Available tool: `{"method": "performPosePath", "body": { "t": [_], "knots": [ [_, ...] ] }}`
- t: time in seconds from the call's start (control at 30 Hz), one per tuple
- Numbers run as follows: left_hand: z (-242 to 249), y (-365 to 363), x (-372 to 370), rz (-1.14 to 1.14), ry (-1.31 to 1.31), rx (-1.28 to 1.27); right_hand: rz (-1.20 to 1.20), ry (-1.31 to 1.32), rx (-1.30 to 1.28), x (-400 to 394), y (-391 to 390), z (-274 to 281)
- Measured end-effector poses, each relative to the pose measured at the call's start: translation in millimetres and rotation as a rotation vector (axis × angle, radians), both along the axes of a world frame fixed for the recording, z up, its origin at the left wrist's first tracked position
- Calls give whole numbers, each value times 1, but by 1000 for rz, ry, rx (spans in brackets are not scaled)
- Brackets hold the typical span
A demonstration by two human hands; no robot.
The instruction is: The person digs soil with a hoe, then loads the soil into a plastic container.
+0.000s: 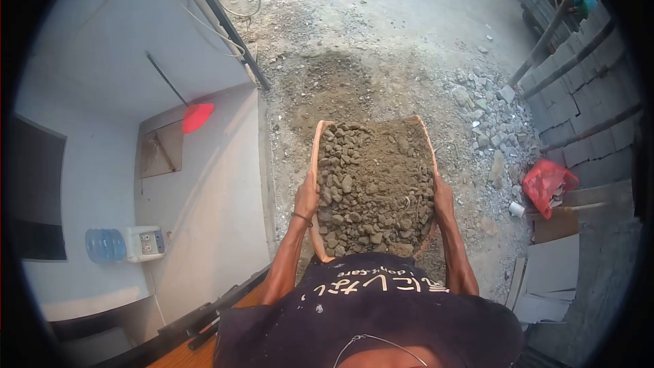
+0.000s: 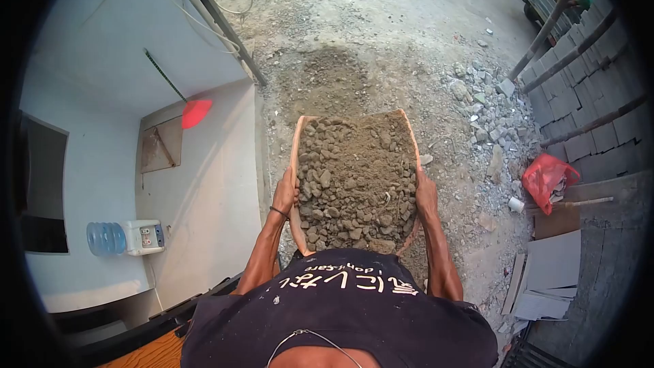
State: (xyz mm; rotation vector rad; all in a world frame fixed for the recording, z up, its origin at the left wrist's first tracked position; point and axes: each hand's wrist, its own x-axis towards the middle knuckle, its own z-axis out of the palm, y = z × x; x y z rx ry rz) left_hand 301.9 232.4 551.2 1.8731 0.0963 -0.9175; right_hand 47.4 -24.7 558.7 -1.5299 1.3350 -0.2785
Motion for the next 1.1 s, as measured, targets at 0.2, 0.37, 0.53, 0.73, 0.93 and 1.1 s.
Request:
{"method": "performPosePath", "body": {
  "t": [0.2, 0.37, 0.53, 0.73, 0.93, 1.1],
  "knots": [
    [-12, -143, 163, -70, -116, 29, 32, -46, 28, 170, -142, 2],
    [-11, -265, 309, -181, -162, 105, -53, -79, -80, 304, -267, -17],
    [3, -360, 419, -157, -127, 35, -106, -73, -15, 393, -338, -22],
    [-43, -486, 560, -219, -95, 30, -72, 10, -6, 536, -465, -34],
    [-84, -606, 746, -145, -90, 54, -18, -35, -38, 740, -590, -62],
    [-59, -634, 822, 60, 23, 47, 164, 54, -32, 865, -663, -59]
  ]
}}
